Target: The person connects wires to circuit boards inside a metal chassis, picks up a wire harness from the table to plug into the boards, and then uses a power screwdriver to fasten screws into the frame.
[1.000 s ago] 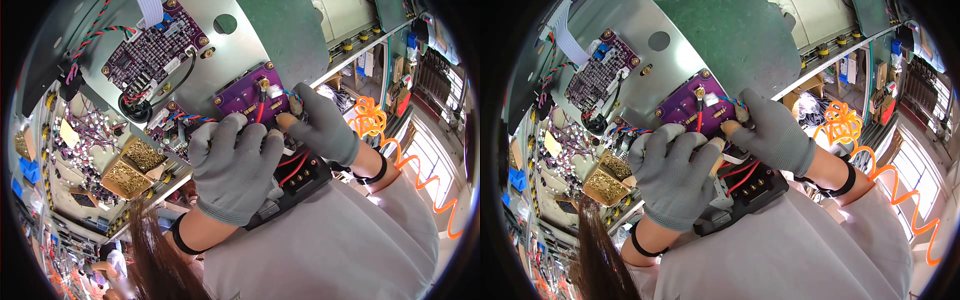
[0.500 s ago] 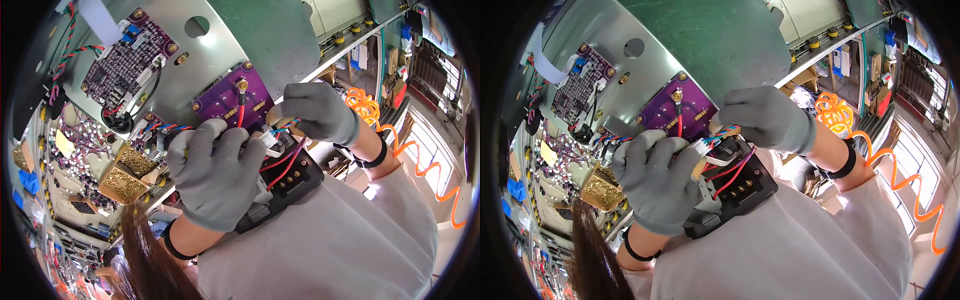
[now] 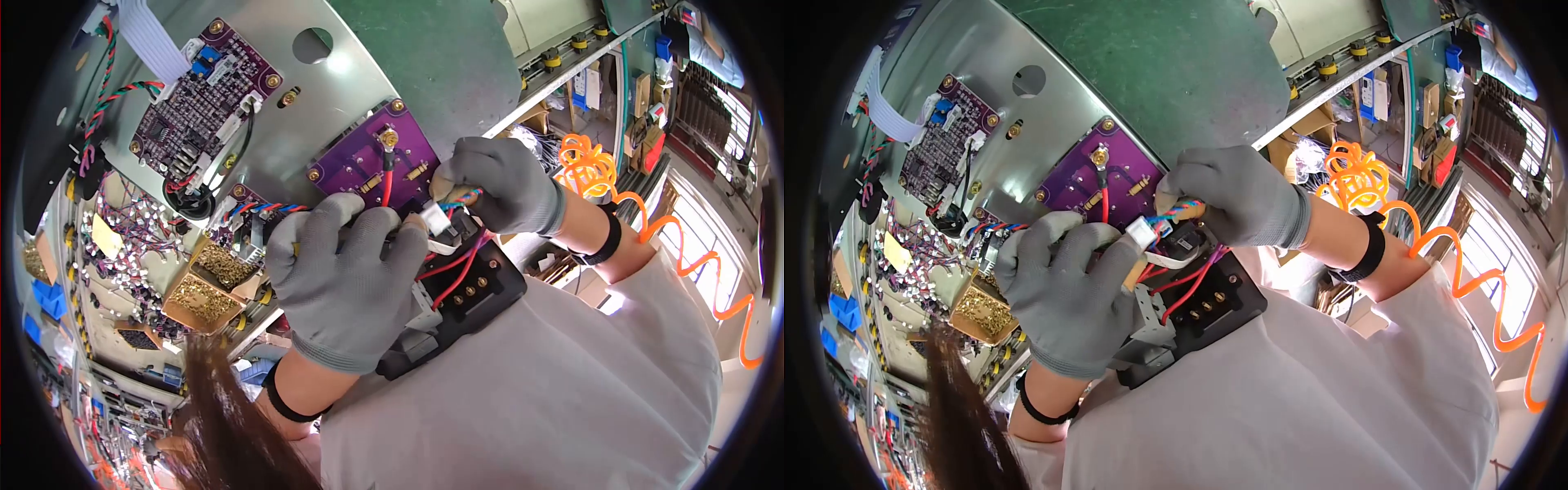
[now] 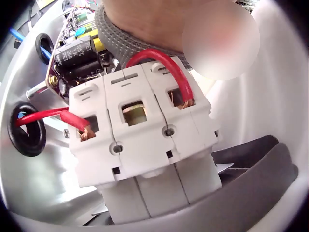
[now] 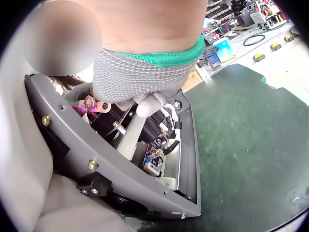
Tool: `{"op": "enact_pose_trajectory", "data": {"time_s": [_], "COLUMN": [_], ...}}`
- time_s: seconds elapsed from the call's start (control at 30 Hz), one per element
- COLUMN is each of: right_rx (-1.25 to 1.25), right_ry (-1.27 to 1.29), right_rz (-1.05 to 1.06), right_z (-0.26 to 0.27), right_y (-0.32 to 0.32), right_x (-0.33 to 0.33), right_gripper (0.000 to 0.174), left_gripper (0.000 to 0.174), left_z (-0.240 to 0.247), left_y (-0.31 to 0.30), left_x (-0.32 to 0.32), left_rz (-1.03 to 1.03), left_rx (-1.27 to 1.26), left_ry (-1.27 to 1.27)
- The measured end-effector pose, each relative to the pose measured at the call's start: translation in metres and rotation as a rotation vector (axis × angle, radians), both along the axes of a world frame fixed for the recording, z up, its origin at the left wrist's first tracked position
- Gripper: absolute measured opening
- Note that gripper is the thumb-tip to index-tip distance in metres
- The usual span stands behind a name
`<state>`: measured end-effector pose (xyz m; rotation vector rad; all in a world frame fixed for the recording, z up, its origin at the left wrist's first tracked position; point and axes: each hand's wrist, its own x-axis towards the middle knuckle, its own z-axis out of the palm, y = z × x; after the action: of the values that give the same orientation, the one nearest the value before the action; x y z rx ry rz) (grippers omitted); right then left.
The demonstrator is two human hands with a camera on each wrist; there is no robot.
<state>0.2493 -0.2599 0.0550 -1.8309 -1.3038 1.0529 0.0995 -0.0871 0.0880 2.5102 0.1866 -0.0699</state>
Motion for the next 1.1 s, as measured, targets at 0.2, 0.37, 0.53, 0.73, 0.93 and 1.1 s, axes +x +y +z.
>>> {"op": "enact_pose_trajectory", "data": {"time_s": [0.2, 0.37, 0.53, 0.73, 0.93, 1.1], "right_rx": [-0.256, -0.285, -0.176, 0.068, 0.168, 0.425], "right_ry": [0.404, 0.412, 0.508, 0.321, 0.244, 0.148], "right_rz": [-0.664, -1.044, -1.134, -1.034, -0.997, -1.058], "right_z": [0.028, 0.061, 0.082, 0.063, 0.057, 0.030], "right_y": [-0.015, -0.029, -0.033, -0.037, -0.039, -0.029], "right_x": [-0.014, -0.043, -0.079, -0.095, -0.103, -0.117], "right_gripper": [0.026, 0.029, 0.029, 0.036, 0.037, 0.033], "left_gripper": [0.031, 0.015, 0.017, 0.017, 0.016, 0.013], "left_z": [0.004, 0.005, 0.011, 0.013, 0.025, 0.016], "left_y": [0.004, -0.003, -0.002, -0.005, -0.009, -0.009], "left_x": [0.008, 0.021, 0.039, 0.054, 0.079, 0.069], "left_rz": [-0.005, -0.045, -0.119, -0.070, -0.091, 0.000], "left_rx": [-0.083, 0.044, 0.045, -0.201, -0.156, -0.307], "left_ry": [-0.027, 0.031, 0.213, 0.466, 0.791, 0.758]}}
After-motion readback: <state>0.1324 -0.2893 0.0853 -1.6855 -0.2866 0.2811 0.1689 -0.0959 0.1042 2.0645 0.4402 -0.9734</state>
